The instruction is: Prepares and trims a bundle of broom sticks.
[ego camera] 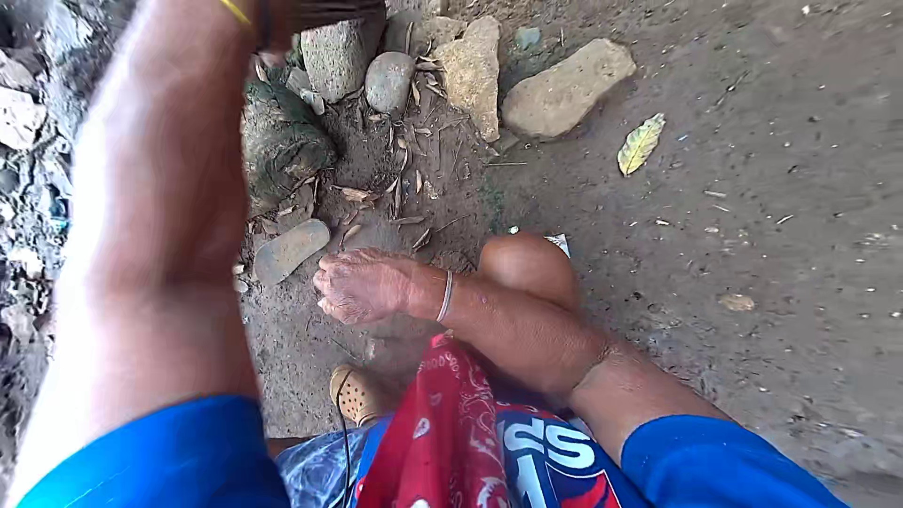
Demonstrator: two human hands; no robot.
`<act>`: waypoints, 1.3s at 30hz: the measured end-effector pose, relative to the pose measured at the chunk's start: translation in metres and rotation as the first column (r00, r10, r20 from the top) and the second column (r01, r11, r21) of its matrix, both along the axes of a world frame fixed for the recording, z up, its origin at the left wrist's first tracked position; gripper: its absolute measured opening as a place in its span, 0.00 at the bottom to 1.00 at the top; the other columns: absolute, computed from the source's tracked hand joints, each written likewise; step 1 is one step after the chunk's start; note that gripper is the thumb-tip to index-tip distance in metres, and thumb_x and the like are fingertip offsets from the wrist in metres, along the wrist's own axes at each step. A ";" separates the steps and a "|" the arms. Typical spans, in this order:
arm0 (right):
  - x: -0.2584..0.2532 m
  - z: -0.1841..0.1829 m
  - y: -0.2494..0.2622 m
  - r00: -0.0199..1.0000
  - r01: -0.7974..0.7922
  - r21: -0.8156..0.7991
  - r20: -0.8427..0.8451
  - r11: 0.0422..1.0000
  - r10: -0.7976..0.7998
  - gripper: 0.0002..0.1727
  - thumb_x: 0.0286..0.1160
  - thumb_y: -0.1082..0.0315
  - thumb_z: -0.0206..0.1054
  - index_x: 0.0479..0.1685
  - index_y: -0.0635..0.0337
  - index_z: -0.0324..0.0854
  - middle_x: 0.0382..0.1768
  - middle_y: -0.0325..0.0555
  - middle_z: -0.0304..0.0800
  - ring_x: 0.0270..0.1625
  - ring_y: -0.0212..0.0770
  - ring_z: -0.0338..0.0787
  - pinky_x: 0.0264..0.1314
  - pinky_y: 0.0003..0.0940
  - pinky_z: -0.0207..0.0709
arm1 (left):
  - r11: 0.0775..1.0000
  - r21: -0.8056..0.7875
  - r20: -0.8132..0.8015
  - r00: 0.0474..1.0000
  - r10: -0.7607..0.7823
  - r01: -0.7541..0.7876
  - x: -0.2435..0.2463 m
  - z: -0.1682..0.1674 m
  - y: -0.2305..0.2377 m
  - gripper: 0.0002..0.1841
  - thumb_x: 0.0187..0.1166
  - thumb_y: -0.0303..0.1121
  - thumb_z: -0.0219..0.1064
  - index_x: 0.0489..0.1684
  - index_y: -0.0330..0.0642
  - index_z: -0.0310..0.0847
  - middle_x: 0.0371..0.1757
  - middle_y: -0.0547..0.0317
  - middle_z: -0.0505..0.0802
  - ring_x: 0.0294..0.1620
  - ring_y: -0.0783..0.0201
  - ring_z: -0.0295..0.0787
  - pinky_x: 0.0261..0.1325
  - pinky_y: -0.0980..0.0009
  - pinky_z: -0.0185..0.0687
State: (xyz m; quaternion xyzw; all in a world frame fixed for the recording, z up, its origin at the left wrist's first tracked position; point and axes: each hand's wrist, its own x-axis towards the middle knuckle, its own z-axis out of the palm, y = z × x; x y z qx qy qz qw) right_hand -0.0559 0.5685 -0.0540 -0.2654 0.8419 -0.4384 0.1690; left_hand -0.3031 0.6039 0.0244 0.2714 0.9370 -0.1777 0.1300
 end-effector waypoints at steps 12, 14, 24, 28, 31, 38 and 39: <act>-0.001 0.008 0.009 0.997 0.006 0.048 0.082 0.999 -0.010 0.21 0.90 0.59 0.55 0.57 0.69 0.84 0.56 0.61 0.86 0.59 0.57 0.88 0.59 0.55 0.81 | 0.721 -0.527 0.288 0.893 -0.345 0.449 0.088 0.013 -0.005 0.20 0.71 0.29 0.73 0.58 0.29 0.74 0.37 0.35 0.87 0.43 0.31 0.88 0.42 0.35 0.80; -0.001 0.007 0.007 0.996 -0.011 0.045 0.087 0.999 0.007 0.21 0.90 0.60 0.55 0.58 0.70 0.84 0.57 0.61 0.86 0.61 0.57 0.88 0.60 0.55 0.80 | 0.703 -0.496 0.343 0.858 -0.382 0.511 0.100 0.044 -0.040 0.22 0.70 0.27 0.74 0.62 0.35 0.74 0.29 0.43 0.85 0.35 0.37 0.88 0.36 0.40 0.78; 0.010 0.004 -0.005 1.000 0.004 0.007 0.002 1.000 -0.004 0.19 0.88 0.60 0.58 0.56 0.69 0.86 0.57 0.60 0.88 0.62 0.56 0.88 0.60 0.54 0.80 | 0.901 -0.113 0.177 0.901 -0.397 0.419 -0.011 0.048 -0.084 0.26 0.50 0.26 0.85 0.50 0.32 0.80 0.34 0.25 0.86 0.39 0.25 0.86 0.38 0.26 0.76; 0.015 0.010 -0.004 1.000 0.016 0.012 0.005 1.000 -0.016 0.20 0.89 0.59 0.58 0.59 0.69 0.85 0.60 0.61 0.86 0.64 0.57 0.87 0.64 0.54 0.80 | 0.908 -0.361 0.062 0.977 -0.205 0.213 0.044 0.005 -0.010 0.13 0.64 0.28 0.78 0.35 0.27 0.81 0.37 0.26 0.87 0.44 0.25 0.86 0.41 0.24 0.73; 0.017 0.013 -0.001 1.000 0.019 0.013 0.015 1.000 -0.020 0.20 0.89 0.60 0.57 0.58 0.69 0.85 0.59 0.61 0.86 0.62 0.57 0.88 0.62 0.53 0.80 | 0.829 -0.497 0.142 0.967 -0.213 0.255 0.091 0.000 0.009 0.18 0.71 0.26 0.74 0.52 0.21 0.77 0.47 0.22 0.88 0.54 0.22 0.86 0.50 0.25 0.76; 0.015 0.008 -0.004 1.000 0.006 0.043 0.004 0.999 -0.006 0.20 0.88 0.59 0.57 0.56 0.68 0.86 0.57 0.60 0.87 0.60 0.56 0.89 0.58 0.54 0.81 | 0.736 -0.476 0.339 0.873 -0.351 0.481 0.126 0.066 -0.094 0.29 0.58 0.24 0.78 0.64 0.43 0.78 0.21 0.45 0.83 0.27 0.37 0.87 0.26 0.39 0.76; 0.017 0.009 -0.005 1.000 0.004 0.037 0.002 0.999 -0.004 0.20 0.88 0.59 0.58 0.56 0.67 0.86 0.57 0.59 0.87 0.60 0.56 0.89 0.58 0.53 0.81 | 0.764 -0.438 0.354 0.872 -0.338 0.474 0.115 0.073 -0.113 0.32 0.54 0.24 0.78 0.65 0.46 0.78 0.22 0.45 0.84 0.30 0.37 0.87 0.28 0.38 0.77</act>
